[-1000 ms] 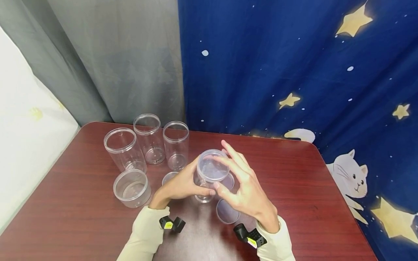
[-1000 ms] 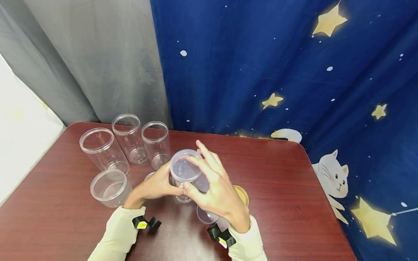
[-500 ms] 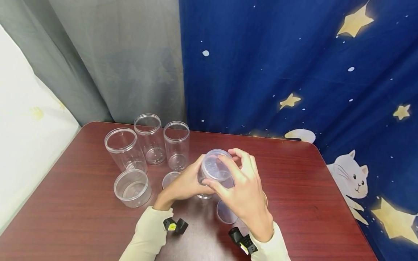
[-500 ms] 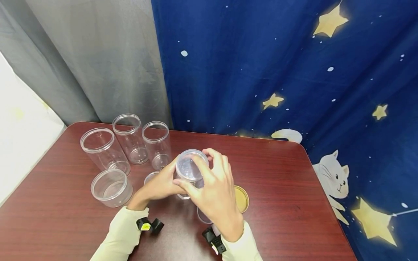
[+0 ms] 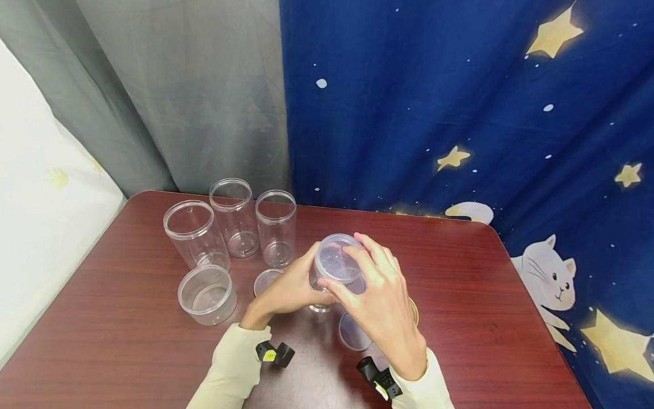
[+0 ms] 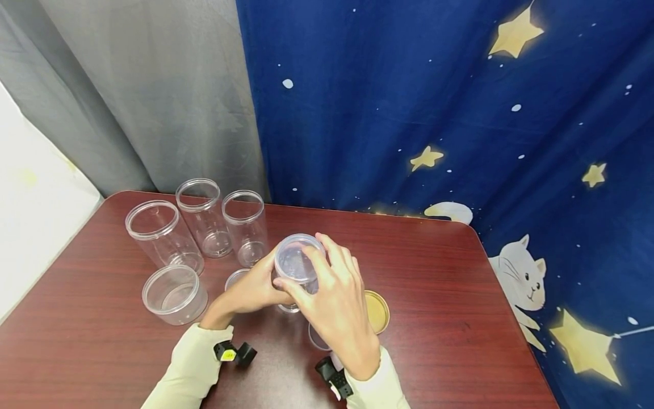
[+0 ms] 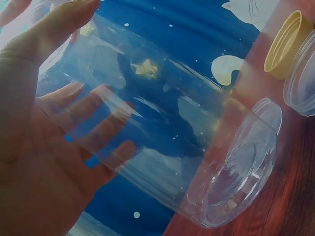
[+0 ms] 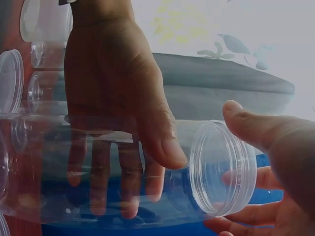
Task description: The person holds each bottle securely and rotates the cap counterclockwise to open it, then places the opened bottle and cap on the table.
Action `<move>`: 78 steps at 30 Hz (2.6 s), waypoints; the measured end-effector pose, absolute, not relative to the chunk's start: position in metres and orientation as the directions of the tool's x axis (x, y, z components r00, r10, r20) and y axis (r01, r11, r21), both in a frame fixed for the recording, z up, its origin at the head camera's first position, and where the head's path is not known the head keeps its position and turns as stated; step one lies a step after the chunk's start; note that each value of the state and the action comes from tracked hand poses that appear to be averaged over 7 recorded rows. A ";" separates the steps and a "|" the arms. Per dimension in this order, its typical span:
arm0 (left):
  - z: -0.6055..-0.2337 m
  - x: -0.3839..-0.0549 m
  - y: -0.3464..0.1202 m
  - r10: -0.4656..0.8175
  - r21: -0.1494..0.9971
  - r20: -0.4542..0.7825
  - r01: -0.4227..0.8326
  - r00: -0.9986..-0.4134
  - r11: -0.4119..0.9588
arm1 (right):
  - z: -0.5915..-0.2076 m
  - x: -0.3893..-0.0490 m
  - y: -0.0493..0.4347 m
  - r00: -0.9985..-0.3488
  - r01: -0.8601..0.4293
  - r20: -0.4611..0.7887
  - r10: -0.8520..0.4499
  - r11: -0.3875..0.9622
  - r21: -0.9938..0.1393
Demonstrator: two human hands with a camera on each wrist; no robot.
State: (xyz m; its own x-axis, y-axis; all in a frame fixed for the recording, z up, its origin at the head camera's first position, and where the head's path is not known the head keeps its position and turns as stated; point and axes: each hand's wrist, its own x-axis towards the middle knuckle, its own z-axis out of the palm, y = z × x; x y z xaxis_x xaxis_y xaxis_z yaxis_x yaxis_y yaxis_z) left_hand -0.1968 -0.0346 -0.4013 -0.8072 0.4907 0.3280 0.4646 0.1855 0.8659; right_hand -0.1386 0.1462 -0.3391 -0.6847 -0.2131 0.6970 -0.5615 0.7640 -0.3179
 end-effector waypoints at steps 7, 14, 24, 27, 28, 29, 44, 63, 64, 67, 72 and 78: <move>-0.402 -0.198 -0.036 0.500 0.864 0.336 0.472 -0.798 0.173 | -0.337 -0.138 0.147 -0.691 -0.586 0.686 -0.230 0.733 -0.345; -0.404 -0.199 -0.037 0.516 0.871 0.334 0.467 -0.789 0.152 | -0.334 -0.138 0.151 -0.712 -0.620 0.650 -0.265 0.672 -0.405; -0.403 -0.199 -0.039 0.535 0.866 0.341 0.479 -0.773 0.141 | -0.335 -0.140 0.155 -0.702 -0.659 0.645 -0.302 0.620 -0.427; -0.402 -0.199 -0.039 0.540 0.866 0.337 0.479 -0.771 0.142 | -0.335 -0.141 0.156 -0.697 -0.673 0.641 -0.321 0.601 -0.431; -0.402 -0.199 -0.040 0.542 0.868 0.336 0.477 -0.770 0.140 | -0.335 -0.141 0.157 -0.695 -0.678 0.640 -0.327 0.594 -0.433; -0.402 -0.199 -0.040 0.544 0.870 0.334 0.474 -0.770 0.137 | -0.335 -0.141 0.157 -0.690 -0.685 0.642 -0.333 0.587 -0.432; -0.402 -0.199 -0.043 0.577 0.886 0.320 0.453 -0.751 0.099 | -0.332 -0.145 0.162 -0.710 -0.700 0.559 -0.428 0.508 -0.501; -0.404 -0.197 -0.027 0.491 0.876 0.321 0.451 -0.810 0.170 | -0.339 -0.144 0.150 -0.747 -0.511 0.641 -0.176 0.768 -0.385; -0.404 -0.197 -0.027 0.491 0.877 0.317 0.447 -0.811 0.173 | -0.338 -0.144 0.150 -0.751 -0.508 0.636 -0.179 0.772 -0.383; -0.404 -0.197 -0.027 0.492 0.874 0.303 0.444 -0.816 0.199 | -0.338 -0.143 0.151 -0.751 -0.509 0.632 -0.191 0.777 -0.370; -0.405 -0.198 -0.029 0.491 0.865 0.303 0.452 -0.817 0.219 | -0.339 -0.144 0.152 -0.748 -0.535 0.629 -0.213 0.755 -0.380; -0.405 -0.198 -0.031 0.502 0.864 0.303 0.456 -0.810 0.215 | -0.341 -0.148 0.153 -0.722 -0.583 0.654 -0.229 0.711 -0.395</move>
State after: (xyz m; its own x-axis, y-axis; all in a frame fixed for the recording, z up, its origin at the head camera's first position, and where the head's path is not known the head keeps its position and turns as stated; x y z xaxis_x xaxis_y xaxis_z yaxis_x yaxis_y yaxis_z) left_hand -0.1983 -0.0308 -0.4052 -0.8100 0.5021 0.3029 0.4561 0.2147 0.8637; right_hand -0.1482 0.1526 -0.3410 -0.7215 -0.2286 0.6536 -0.5825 0.7106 -0.3945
